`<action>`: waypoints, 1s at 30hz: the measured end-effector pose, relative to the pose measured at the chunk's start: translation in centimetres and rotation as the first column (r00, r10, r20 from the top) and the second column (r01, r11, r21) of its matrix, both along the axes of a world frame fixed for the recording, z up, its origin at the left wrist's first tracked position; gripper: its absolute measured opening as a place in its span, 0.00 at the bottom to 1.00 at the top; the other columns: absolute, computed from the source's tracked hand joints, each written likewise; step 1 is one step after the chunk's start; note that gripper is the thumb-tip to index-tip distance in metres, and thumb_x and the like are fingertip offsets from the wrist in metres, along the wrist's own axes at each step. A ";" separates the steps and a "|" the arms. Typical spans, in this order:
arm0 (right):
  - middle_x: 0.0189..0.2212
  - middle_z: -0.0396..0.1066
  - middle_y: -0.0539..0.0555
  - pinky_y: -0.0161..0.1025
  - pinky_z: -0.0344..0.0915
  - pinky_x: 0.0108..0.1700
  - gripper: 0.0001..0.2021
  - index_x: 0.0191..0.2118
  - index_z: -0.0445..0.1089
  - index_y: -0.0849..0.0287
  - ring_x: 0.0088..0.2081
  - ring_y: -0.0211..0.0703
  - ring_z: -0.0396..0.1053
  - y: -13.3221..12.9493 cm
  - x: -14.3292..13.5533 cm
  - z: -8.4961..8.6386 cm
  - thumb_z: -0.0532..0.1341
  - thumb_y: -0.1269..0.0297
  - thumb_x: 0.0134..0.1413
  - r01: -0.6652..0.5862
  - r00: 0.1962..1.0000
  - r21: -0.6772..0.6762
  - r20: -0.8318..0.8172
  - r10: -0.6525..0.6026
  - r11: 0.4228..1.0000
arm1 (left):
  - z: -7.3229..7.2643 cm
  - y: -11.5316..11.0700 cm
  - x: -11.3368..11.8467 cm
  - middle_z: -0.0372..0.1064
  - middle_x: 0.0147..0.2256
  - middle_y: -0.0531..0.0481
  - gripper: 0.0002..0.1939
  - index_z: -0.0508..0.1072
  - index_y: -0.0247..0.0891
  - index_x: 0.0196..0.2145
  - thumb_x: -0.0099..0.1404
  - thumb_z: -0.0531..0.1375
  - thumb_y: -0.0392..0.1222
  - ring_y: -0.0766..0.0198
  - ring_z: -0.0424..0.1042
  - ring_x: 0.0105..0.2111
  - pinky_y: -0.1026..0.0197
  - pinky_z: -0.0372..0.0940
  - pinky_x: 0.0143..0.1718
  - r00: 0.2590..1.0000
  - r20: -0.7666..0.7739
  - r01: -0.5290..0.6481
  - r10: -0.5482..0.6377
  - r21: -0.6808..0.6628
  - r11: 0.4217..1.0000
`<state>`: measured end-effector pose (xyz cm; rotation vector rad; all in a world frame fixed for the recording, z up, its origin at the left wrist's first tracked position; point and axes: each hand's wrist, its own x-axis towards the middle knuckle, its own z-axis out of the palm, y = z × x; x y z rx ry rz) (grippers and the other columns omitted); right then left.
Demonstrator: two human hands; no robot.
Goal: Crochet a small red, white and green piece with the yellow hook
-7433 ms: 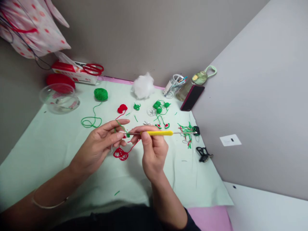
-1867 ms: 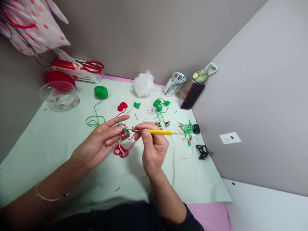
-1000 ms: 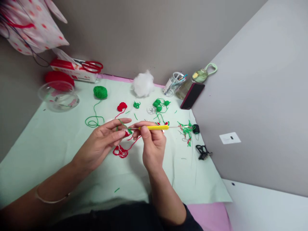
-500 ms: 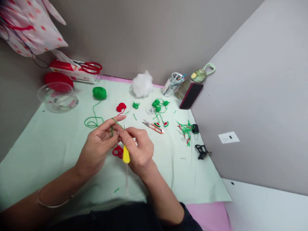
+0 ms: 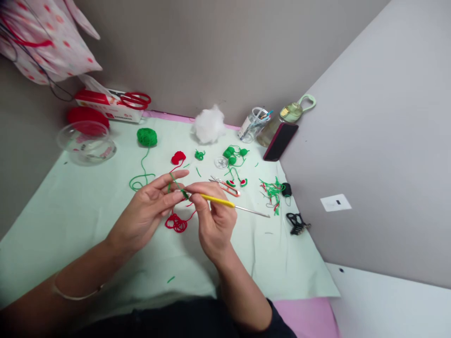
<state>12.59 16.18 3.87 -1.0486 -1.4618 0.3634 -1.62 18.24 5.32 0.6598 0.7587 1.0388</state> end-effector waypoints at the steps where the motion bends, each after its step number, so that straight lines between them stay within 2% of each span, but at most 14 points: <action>1: 0.38 0.80 0.53 0.45 0.75 0.40 0.09 0.46 0.79 0.51 0.39 0.44 0.77 -0.1 -0.1 -0.1 0.62 0.71 0.68 0.026 0.997 0.044 0.074 -0.029 0.999 | -0.1 0.0 0.0 0.70 0.32 0.55 0.20 0.82 0.43 0.51 0.60 0.74 0.38 0.76 0.58 0.24 0.72 0.54 0.23 1.000 0.001 -0.015 0.015 -0.002 1.000; 3: 0.40 0.79 0.54 0.44 0.75 0.42 0.13 0.48 0.80 0.50 0.40 0.44 0.77 -0.4 -0.1 -0.4 0.64 0.74 0.64 0.066 0.972 0.154 0.212 -0.098 0.986 | -0.1 0.1 0.0 0.68 0.28 0.56 0.18 0.83 0.41 0.49 0.60 0.74 0.38 0.77 0.54 0.21 0.73 0.53 0.22 0.999 0.044 0.003 -0.001 -0.045 0.999; 5: 0.42 0.79 0.54 0.44 0.74 0.44 0.15 0.49 0.80 0.50 0.42 0.44 0.77 -0.4 0.1 -0.5 0.65 0.76 0.62 0.074 0.962 0.204 0.243 -0.124 0.976 | -0.1 0.2 -0.1 0.61 0.22 0.60 0.15 0.83 0.37 0.47 0.61 0.73 0.38 0.78 0.49 0.19 0.73 0.58 0.24 0.991 0.125 0.071 -0.056 -0.117 0.991; 7: 0.39 0.79 0.54 0.44 0.74 0.43 0.13 0.48 0.80 0.50 0.41 0.44 0.77 -0.3 0.5 -0.3 0.63 0.75 0.65 0.061 0.989 0.147 0.122 -0.079 0.987 | -0.1 0.4 -0.3 0.53 0.19 0.63 0.13 0.84 0.35 0.45 0.62 0.72 0.36 0.78 0.48 0.18 0.70 0.66 0.33 0.976 0.202 0.122 -0.086 -0.171 0.978; 10: 0.32 0.77 0.50 0.43 0.72 0.37 0.10 0.45 0.81 0.50 0.33 0.41 0.74 0.2 0.9 0.1 0.61 0.68 0.69 -0.040 0.979 -0.009 -0.199 0.037 0.999 | -0.1 0.6 -0.5 0.53 0.18 0.64 0.12 0.84 0.36 0.45 0.62 0.71 0.34 0.77 0.51 0.19 0.64 0.70 0.46 0.979 0.197 0.090 -0.058 -0.159 0.983; 12: 0.33 0.78 0.50 0.41 0.70 0.35 0.09 0.43 0.81 0.50 0.32 0.40 0.72 0.3 0.9 0.2 0.62 0.65 0.69 -0.134 0.945 -0.064 -0.309 0.108 0.989 | -0.2 0.5 -0.4 0.58 0.20 0.61 0.14 0.84 0.39 0.46 0.61 0.71 0.35 0.75 0.56 0.21 0.66 0.69 0.42 0.992 0.116 0.059 -0.048 -0.097 0.994; 15: 0.38 0.81 0.52 0.40 0.70 0.36 0.07 0.43 0.82 0.51 0.35 0.40 0.73 0.4 0.7 0.1 0.65 0.65 0.67 -0.171 0.940 -0.099 -0.315 0.132 0.980 | -0.3 0.3 -0.3 0.67 0.27 0.57 0.14 0.84 0.43 0.47 0.62 0.71 0.37 0.74 0.61 0.23 0.68 0.62 0.30 0.999 0.007 0.052 -0.052 0.002 0.999; 19: 0.36 0.81 0.50 0.38 0.72 0.34 0.06 0.42 0.81 0.52 0.30 0.36 0.74 0.5 0.8 0.1 0.64 0.62 0.67 -0.217 0.877 -0.173 -0.467 0.114 0.961 | -0.2 0.1 -0.3 0.69 0.30 0.55 0.12 0.85 0.45 0.46 0.64 0.70 0.39 0.73 0.63 0.25 0.67 0.62 0.30 0.998 -0.032 0.053 -0.051 0.058 0.997; 22: 0.34 0.81 0.51 0.38 0.73 0.31 0.08 0.40 0.78 0.55 0.29 0.38 0.75 0.6 0.9 0.3 0.63 0.59 0.69 -0.261 0.842 -0.187 -0.524 0.129 0.947 | -0.1 0.1 -0.5 0.69 0.31 0.55 0.12 0.85 0.46 0.46 0.63 0.70 0.38 0.73 0.64 0.27 0.67 0.62 0.31 0.998 -0.047 0.044 -0.042 0.055 0.998; 24: 0.33 0.81 0.51 0.39 0.75 0.31 0.09 0.41 0.76 0.56 0.29 0.39 0.76 0.4 0.8 0.4 0.60 0.59 0.70 -0.237 0.864 -0.180 -0.489 0.122 0.955 | -0.1 0.1 -0.6 0.69 0.32 0.55 0.13 0.85 0.48 0.46 0.63 0.71 0.38 0.72 0.64 0.29 0.67 0.62 0.32 0.997 -0.067 0.036 -0.032 0.063 0.997; 26: 0.34 0.81 0.52 0.40 0.76 0.33 0.08 0.42 0.74 0.55 0.29 0.39 0.77 0.0 0.6 0.5 0.58 0.61 0.72 -0.171 0.918 -0.164 -0.385 0.097 0.971 | -0.3 0.1 -0.6 0.69 0.32 0.55 0.14 0.84 0.49 0.47 0.64 0.70 0.39 0.70 0.65 0.32 0.67 0.62 0.34 0.995 -0.104 0.015 -0.005 0.096 0.995; 28: 0.36 0.80 0.52 0.40 0.76 0.35 0.08 0.44 0.74 0.55 0.31 0.39 0.77 -0.3 0.5 0.5 0.57 0.66 0.72 -0.079 0.978 -0.102 -0.201 0.057 0.992 | -0.5 0.0 -0.5 0.69 0.33 0.54 0.14 0.84 0.49 0.47 0.64 0.70 0.38 0.69 0.66 0.34 0.67 0.62 0.36 0.987 -0.157 -0.019 0.044 0.155 0.988; 30: 0.39 0.80 0.53 0.40 0.77 0.38 0.10 0.48 0.74 0.54 0.34 0.39 0.78 -0.6 0.4 0.3 0.55 0.69 0.72 -0.016 1.000 0.028 0.027 0.016 0.999 | -0.7 -0.1 -0.3 0.69 0.34 0.54 0.13 0.84 0.47 0.47 0.65 0.69 0.37 0.69 0.66 0.34 0.66 0.63 0.37 0.971 -0.212 -0.061 0.108 0.217 0.974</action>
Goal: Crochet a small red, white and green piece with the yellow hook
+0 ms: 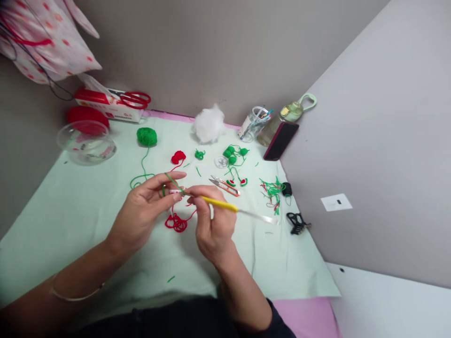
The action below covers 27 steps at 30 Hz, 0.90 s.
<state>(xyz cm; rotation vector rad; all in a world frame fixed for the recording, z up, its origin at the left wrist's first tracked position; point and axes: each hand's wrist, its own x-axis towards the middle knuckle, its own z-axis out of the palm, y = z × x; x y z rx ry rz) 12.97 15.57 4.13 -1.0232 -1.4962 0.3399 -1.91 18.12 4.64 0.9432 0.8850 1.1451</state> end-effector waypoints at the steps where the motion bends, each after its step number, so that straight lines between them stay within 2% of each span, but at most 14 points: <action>1: 0.39 0.80 0.54 0.41 0.77 0.39 0.11 0.50 0.74 0.54 0.35 0.41 0.78 -0.1 -0.1 -0.2 0.55 0.70 0.72 0.013 0.994 0.076 0.103 -0.021 0.997 | -0.1 -0.1 0.1 0.69 0.34 0.54 0.13 0.84 0.47 0.47 0.64 0.69 0.36 0.69 0.66 0.34 0.67 0.63 0.37 0.999 -0.022 -0.025 0.026 0.022 0.999; 3: 0.40 0.80 0.55 0.42 0.77 0.41 0.13 0.53 0.73 0.55 0.39 0.43 0.79 0.0 -0.2 -0.7 0.55 0.71 0.71 0.019 0.961 0.196 0.267 -0.072 0.980 | -0.1 -0.3 0.5 0.68 0.33 0.54 0.14 0.84 0.45 0.47 0.63 0.70 0.35 0.70 0.65 0.32 0.67 0.63 0.36 0.998 -0.034 -0.058 0.059 0.036 0.998; 5: 0.40 0.79 0.56 0.42 0.76 0.42 0.14 0.55 0.73 0.54 0.41 0.44 0.78 0.0 -0.3 -1.2 0.57 0.73 0.69 0.057 0.918 0.255 0.366 -0.150 0.965 | 0.0 -0.5 0.7 0.69 0.33 0.55 0.19 0.82 0.45 0.50 0.61 0.71 0.36 0.70 0.65 0.31 0.67 0.63 0.34 0.999 0.016 -0.049 0.050 -0.004 0.999; 8: 0.41 0.78 0.55 0.43 0.76 0.42 0.16 0.54 0.76 0.50 0.41 0.44 0.77 0.1 -0.3 -1.3 0.62 0.74 0.66 0.125 0.880 0.292 0.410 -0.242 0.948 | 0.2 -0.3 0.6 0.66 0.27 0.57 0.23 0.80 0.42 0.54 0.60 0.73 0.39 0.72 0.60 0.25 0.69 0.61 0.28 0.975 0.214 0.102 -0.061 -0.186 0.977; 10: 0.40 0.78 0.54 0.45 0.76 0.42 0.14 0.51 0.77 0.48 0.40 0.45 0.77 0.1 -0.2 -1.0 0.62 0.72 0.67 0.137 0.924 0.239 0.318 -0.211 0.961 | 0.4 0.1 0.3 0.59 0.21 0.61 0.21 0.81 0.37 0.53 0.61 0.72 0.39 0.75 0.52 0.20 0.69 0.63 0.29 0.929 0.352 0.228 -0.116 -0.298 0.927; 11: 0.39 0.78 0.54 0.46 0.75 0.41 0.12 0.49 0.78 0.49 0.39 0.45 0.77 0.2 -0.1 -0.8 0.61 0.70 0.68 0.136 0.959 0.184 0.223 -0.176 0.973 | 0.5 0.3 0.2 0.55 0.19 0.62 0.19 0.81 0.35 0.52 0.62 0.71 0.38 0.75 0.50 0.19 0.68 0.66 0.32 0.911 0.394 0.262 -0.121 -0.327 0.908; 12: 0.37 0.77 0.53 0.47 0.75 0.40 0.11 0.47 0.78 0.50 0.37 0.45 0.76 0.2 0.0 -0.5 0.59 0.69 0.69 0.124 0.986 0.116 0.101 -0.135 0.986 | 0.6 0.5 0.0 0.53 0.18 0.63 0.18 0.82 0.34 0.51 0.63 0.70 0.37 0.76 0.48 0.19 0.67 0.68 0.38 0.903 0.414 0.272 -0.118 -0.336 0.902; 14: 0.33 0.75 0.52 0.45 0.73 0.35 0.10 0.43 0.78 0.52 0.31 0.42 0.74 0.5 0.1 -0.2 0.58 0.65 0.70 0.052 0.987 -0.007 -0.154 -0.053 0.999 | 0.7 0.6 -0.3 0.53 0.19 0.64 0.18 0.81 0.36 0.52 0.64 0.69 0.35 0.76 0.49 0.19 0.64 0.70 0.46 0.908 0.405 0.245 -0.104 -0.313 0.918; 15: 0.32 0.75 0.52 0.43 0.72 0.34 0.09 0.42 0.78 0.53 0.30 0.41 0.73 0.6 0.2 -0.1 0.59 0.64 0.70 0.000 0.971 -0.049 -0.238 -0.012 0.999 | 0.8 0.6 -0.3 0.55 0.19 0.63 0.19 0.81 0.37 0.53 0.64 0.70 0.35 0.75 0.50 0.19 0.64 0.70 0.45 0.917 0.383 0.233 -0.110 -0.291 0.928; 17: 0.34 0.77 0.52 0.42 0.72 0.34 0.08 0.42 0.79 0.53 0.32 0.41 0.74 0.9 0.1 0.0 0.60 0.63 0.70 -0.081 0.955 -0.100 -0.291 0.049 0.992 | 0.8 0.5 -0.2 0.62 0.23 0.61 0.20 0.81 0.41 0.53 0.63 0.71 0.36 0.75 0.52 0.20 0.67 0.67 0.35 0.940 0.318 0.210 -0.125 -0.247 0.946; 20: 0.37 0.80 0.53 0.43 0.73 0.36 0.08 0.44 0.79 0.52 0.36 0.43 0.76 0.8 -0.2 -0.2 0.60 0.65 0.70 -0.062 0.978 -0.100 -0.204 0.040 0.993 | 0.8 0.3 0.1 0.70 0.31 0.55 0.19 0.82 0.43 0.51 0.61 0.72 0.38 0.74 0.57 0.24 0.69 0.59 0.25 0.973 0.211 0.136 -0.095 -0.191 0.972; 23: 0.39 0.80 0.53 0.44 0.74 0.39 0.11 0.48 0.79 0.49 0.39 0.44 0.77 0.4 -0.4 -0.6 0.62 0.71 0.67 0.022 0.999 0.019 0.032 -0.022 1.000 | 0.9 0.3 0.3 0.70 0.31 0.56 0.20 0.83 0.42 0.50 0.59 0.74 0.38 0.74 0.57 0.23 0.70 0.55 0.23 0.977 0.208 0.088 -0.047 -0.193 0.977; 25: 0.43 0.80 0.54 0.45 0.75 0.43 0.15 0.51 0.79 0.48 0.43 0.46 0.77 0.2 -0.3 -0.7 0.64 0.74 0.65 0.051 0.979 0.130 0.190 -0.075 0.990 | 0.8 0.4 0.3 0.65 0.26 0.58 0.19 0.83 0.39 0.48 0.58 0.74 0.38 0.76 0.53 0.21 0.70 0.56 0.23 0.954 0.294 0.140 -0.060 -0.258 0.956; 27: 0.43 0.80 0.55 0.46 0.75 0.44 0.15 0.51 0.79 0.48 0.43 0.46 0.77 0.2 0.0 -0.7 0.64 0.74 0.65 0.073 0.977 0.154 0.188 -0.102 0.985 | 0.7 0.5 0.1 0.59 0.22 0.61 0.16 0.84 0.35 0.46 0.59 0.73 0.37 0.77 0.49 0.19 0.70 0.65 0.30 0.914 0.398 0.220 -0.077 -0.327 0.919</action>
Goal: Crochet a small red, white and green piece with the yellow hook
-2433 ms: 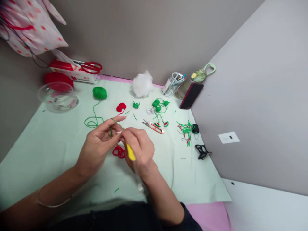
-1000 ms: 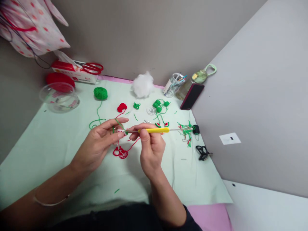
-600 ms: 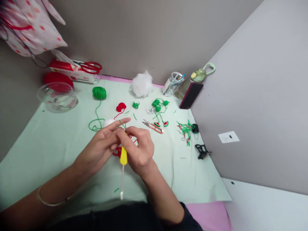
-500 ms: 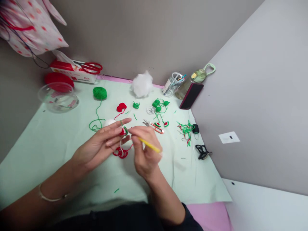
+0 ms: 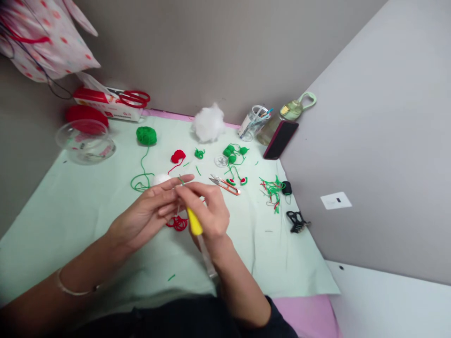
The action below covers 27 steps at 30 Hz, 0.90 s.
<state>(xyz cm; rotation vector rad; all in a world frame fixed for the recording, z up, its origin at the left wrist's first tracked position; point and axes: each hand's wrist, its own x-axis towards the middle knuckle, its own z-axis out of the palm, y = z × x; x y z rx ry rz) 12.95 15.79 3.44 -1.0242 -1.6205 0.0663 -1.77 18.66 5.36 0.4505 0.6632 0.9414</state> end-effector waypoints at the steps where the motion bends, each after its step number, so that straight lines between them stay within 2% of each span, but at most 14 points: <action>1: 0.41 0.80 0.54 0.46 0.75 0.43 0.13 0.50 0.79 0.49 0.41 0.46 0.77 0.1 0.2 0.1 0.63 0.72 0.66 -0.001 0.997 -0.029 -0.073 -0.002 1.000 | -0.1 0.1 -0.1 0.57 0.21 0.62 0.14 0.84 0.34 0.45 0.60 0.72 0.36 0.77 0.48 0.19 0.68 0.69 0.36 0.999 0.038 0.015 -0.014 -0.034 0.999; 3: 0.36 0.79 0.53 0.45 0.74 0.38 0.09 0.45 0.80 0.51 0.34 0.43 0.76 0.4 0.5 0.4 0.61 0.68 0.69 -0.054 0.956 -0.137 -0.294 0.012 0.989 | -0.1 0.2 -0.3 0.53 0.19 0.64 0.12 0.84 0.34 0.44 0.61 0.71 0.34 0.77 0.49 0.19 0.63 0.72 0.47 0.998 0.062 0.002 0.002 -0.049 0.999; 4: 0.35 0.78 0.52 0.43 0.73 0.36 0.09 0.43 0.80 0.52 0.31 0.41 0.74 0.6 0.6 0.5 0.60 0.65 0.69 -0.112 0.917 -0.184 -0.398 0.030 0.976 | -0.1 0.2 -0.3 0.53 0.18 0.64 0.12 0.84 0.35 0.45 0.62 0.70 0.33 0.77 0.50 0.19 0.63 0.71 0.49 0.999 0.046 -0.016 0.017 -0.029 0.999; 6: 0.34 0.78 0.52 0.41 0.72 0.34 0.09 0.41 0.80 0.53 0.30 0.39 0.73 0.8 0.6 0.7 0.61 0.62 0.69 -0.234 0.855 -0.234 -0.512 0.085 0.944 | -0.1 0.1 -0.3 0.55 0.18 0.62 0.13 0.84 0.39 0.46 0.63 0.70 0.34 0.75 0.54 0.20 0.65 0.70 0.45 0.999 -0.024 -0.025 0.026 0.044 0.999; 8: 0.36 0.80 0.53 0.42 0.73 0.36 0.07 0.41 0.80 0.53 0.33 0.41 0.74 0.9 0.4 0.8 0.63 0.61 0.68 -0.267 0.857 -0.250 -0.503 0.110 0.931 | 0.0 0.0 -0.2 0.61 0.21 0.60 0.15 0.84 0.41 0.48 0.63 0.71 0.36 0.74 0.58 0.22 0.68 0.67 0.35 0.994 -0.108 -0.013 0.026 0.123 0.992; 10: 0.36 0.81 0.53 0.42 0.74 0.38 0.07 0.41 0.80 0.53 0.35 0.42 0.75 0.8 0.3 0.8 0.64 0.61 0.67 -0.243 0.870 -0.274 -0.485 0.084 0.930 | 0.1 -0.2 -0.2 0.66 0.25 0.57 0.15 0.84 0.42 0.48 0.62 0.71 0.37 0.73 0.60 0.22 0.67 0.62 0.28 0.984 -0.172 -0.006 0.036 0.175 0.985; 15: 0.33 0.81 0.53 0.41 0.75 0.33 0.10 0.40 0.76 0.56 0.30 0.40 0.76 0.9 0.5 0.8 0.61 0.57 0.69 -0.327 0.780 -0.312 -0.622 0.069 0.892 | 0.3 -0.3 -0.5 0.71 0.33 0.53 0.16 0.84 0.42 0.48 0.62 0.71 0.39 0.72 0.60 0.23 0.65 0.59 0.25 0.974 -0.220 0.000 0.046 0.205 0.979; 17: 0.32 0.81 0.53 0.41 0.75 0.33 0.11 0.40 0.74 0.56 0.29 0.40 0.76 0.8 0.6 1.0 0.59 0.57 0.71 -0.343 0.773 -0.304 -0.629 0.083 0.889 | 0.3 -0.3 -0.6 0.71 0.33 0.53 0.15 0.84 0.43 0.48 0.62 0.71 0.38 0.72 0.60 0.24 0.65 0.59 0.26 0.974 -0.222 0.003 0.043 0.206 0.978; 20: 0.33 0.81 0.52 0.41 0.76 0.34 0.09 0.41 0.73 0.55 0.30 0.40 0.77 0.4 0.5 1.1 0.57 0.61 0.72 -0.265 0.845 -0.286 -0.529 0.079 0.921 | 0.1 -0.3 -0.5 0.69 0.32 0.54 0.15 0.84 0.43 0.48 0.62 0.71 0.38 0.70 0.62 0.27 0.66 0.60 0.29 0.968 -0.241 -0.010 0.068 0.234 0.972; 23: 0.36 0.80 0.52 0.43 0.76 0.37 0.09 0.46 0.74 0.53 0.33 0.41 0.78 -0.1 0.3 0.7 0.55 0.67 0.72 -0.086 0.973 -0.182 -0.227 0.043 0.980 | -0.1 -0.6 -0.2 0.67 0.32 0.54 0.15 0.84 0.44 0.48 0.63 0.71 0.38 0.69 0.63 0.30 0.67 0.61 0.32 0.942 -0.302 -0.052 0.146 0.299 0.953; 25: 0.38 0.80 0.54 0.44 0.76 0.39 0.11 0.50 0.74 0.51 0.36 0.43 0.78 -0.3 0.1 0.3 0.56 0.70 0.71 -0.022 1.000 -0.053 0.011 0.023 0.998 | -0.1 -0.7 0.0 0.68 0.33 0.54 0.18 0.83 0.44 0.50 0.61 0.72 0.37 0.69 0.64 0.31 0.67 0.62 0.32 0.926 -0.321 -0.088 0.198 0.326 0.941; 27: 0.40 0.80 0.55 0.45 0.76 0.41 0.13 0.52 0.75 0.50 0.40 0.45 0.78 -0.3 0.0 -0.1 0.60 0.72 0.68 0.027 0.985 0.059 0.169 -0.037 0.998 | 0.0 -0.7 0.2 0.68 0.31 0.56 0.21 0.82 0.43 0.51 0.59 0.73 0.36 0.71 0.62 0.28 0.68 0.60 0.30 0.947 -0.273 -0.097 0.172 0.268 0.959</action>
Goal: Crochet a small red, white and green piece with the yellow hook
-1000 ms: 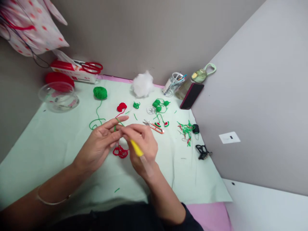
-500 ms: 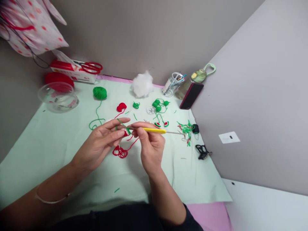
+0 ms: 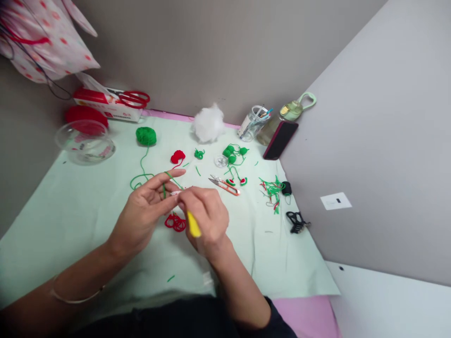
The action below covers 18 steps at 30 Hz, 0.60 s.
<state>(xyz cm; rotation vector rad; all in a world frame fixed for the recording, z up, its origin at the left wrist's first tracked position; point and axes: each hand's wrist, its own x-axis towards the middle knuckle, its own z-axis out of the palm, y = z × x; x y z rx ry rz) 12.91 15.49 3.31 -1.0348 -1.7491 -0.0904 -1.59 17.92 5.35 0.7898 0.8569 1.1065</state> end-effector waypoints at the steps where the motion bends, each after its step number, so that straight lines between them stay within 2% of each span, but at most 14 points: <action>1: 0.41 0.79 0.55 0.45 0.76 0.42 0.14 0.52 0.76 0.49 0.41 0.46 0.77 0.0 -0.1 -0.1 0.62 0.72 0.66 0.026 0.999 0.031 0.036 -0.027 0.999 | 0.1 0.1 0.0 0.67 0.28 0.57 0.22 0.81 0.42 0.52 0.59 0.73 0.37 0.72 0.60 0.25 0.68 0.59 0.28 0.997 0.065 0.039 -0.035 -0.062 0.997; 3: 0.42 0.79 0.55 0.46 0.76 0.43 0.14 0.51 0.77 0.48 0.43 0.46 0.77 0.1 -0.1 -0.1 0.63 0.72 0.66 0.039 0.999 0.023 -0.002 -0.039 0.999 | 0.2 0.3 -0.1 0.60 0.23 0.60 0.19 0.81 0.39 0.51 0.61 0.71 0.38 0.74 0.53 0.21 0.69 0.59 0.26 0.970 0.217 0.148 -0.105 -0.191 0.970; 5: 0.39 0.78 0.54 0.47 0.75 0.42 0.12 0.49 0.78 0.50 0.39 0.45 0.76 0.3 0.1 0.2 0.60 0.71 0.68 -0.016 0.981 -0.054 -0.194 0.005 0.998 | 0.2 0.6 -0.3 0.54 0.20 0.62 0.16 0.82 0.36 0.50 0.63 0.70 0.37 0.75 0.48 0.20 0.68 0.65 0.33 0.940 0.314 0.217 -0.132 -0.251 0.944; 7: 0.35 0.77 0.53 0.45 0.73 0.38 0.10 0.45 0.78 0.51 0.34 0.43 0.74 0.6 0.3 0.6 0.58 0.68 0.70 -0.118 0.892 -0.128 -0.450 0.048 0.985 | 0.2 0.7 -0.6 0.52 0.19 0.64 0.17 0.82 0.36 0.51 0.64 0.70 0.35 0.76 0.47 0.20 0.64 0.69 0.43 0.935 0.329 0.212 -0.129 -0.229 0.950; 8: 0.33 0.76 0.52 0.44 0.72 0.36 0.10 0.44 0.79 0.52 0.33 0.42 0.73 0.7 0.3 0.7 0.58 0.66 0.71 -0.174 0.837 -0.154 -0.544 0.064 0.973 | 0.1 0.7 -0.6 0.53 0.19 0.64 0.17 0.81 0.38 0.52 0.64 0.70 0.35 0.75 0.48 0.20 0.64 0.69 0.45 0.941 0.310 0.202 -0.133 -0.203 0.958; 10: 0.34 0.77 0.53 0.42 0.71 0.34 0.09 0.42 0.79 0.52 0.34 0.42 0.74 1.0 0.4 0.8 0.60 0.64 0.70 -0.266 0.774 -0.190 -0.626 0.092 0.945 | 0.1 0.7 -0.7 0.57 0.21 0.62 0.18 0.81 0.40 0.52 0.64 0.70 0.37 0.75 0.51 0.21 0.66 0.67 0.40 0.958 0.246 0.188 -0.147 -0.152 0.970; 12: 0.36 0.79 0.53 0.42 0.72 0.35 0.08 0.43 0.80 0.52 0.35 0.43 0.74 1.1 0.3 0.8 0.61 0.64 0.69 -0.290 0.785 -0.223 -0.612 0.097 0.931 | 0.1 0.5 -0.6 0.64 0.25 0.59 0.18 0.82 0.42 0.51 0.63 0.71 0.38 0.74 0.57 0.23 0.67 0.62 0.32 0.975 0.172 0.161 -0.141 -0.113 0.980; 14: 0.36 0.80 0.52 0.42 0.72 0.35 0.09 0.44 0.80 0.51 0.33 0.41 0.74 0.9 0.2 0.7 0.60 0.65 0.70 -0.255 0.824 -0.242 -0.562 0.080 0.936 | 0.1 0.4 -0.4 0.68 0.30 0.56 0.17 0.83 0.42 0.49 0.61 0.73 0.39 0.72 0.61 0.26 0.67 0.60 0.29 0.986 0.124 0.119 -0.108 -0.086 0.989; 16: 0.36 0.79 0.52 0.43 0.73 0.36 0.10 0.46 0.79 0.50 0.33 0.42 0.75 0.6 -0.1 0.4 0.60 0.67 0.69 -0.174 0.893 -0.222 -0.446 0.058 0.959 | 0.0 0.3 -0.2 0.70 0.31 0.54 0.18 0.83 0.42 0.49 0.60 0.74 0.40 0.71 0.63 0.28 0.68 0.60 0.29 0.991 0.116 0.083 -0.073 -0.082 0.993; 18: 0.39 0.79 0.53 0.44 0.74 0.40 0.11 0.48 0.80 0.48 0.38 0.43 0.77 0.4 -0.3 0.1 0.63 0.70 0.66 -0.060 0.962 -0.146 -0.272 0.018 0.988 | -0.1 0.3 0.0 0.71 0.30 0.55 0.19 0.83 0.42 0.49 0.60 0.74 0.40 0.72 0.61 0.26 0.69 0.58 0.28 0.985 0.157 0.084 -0.066 -0.116 0.990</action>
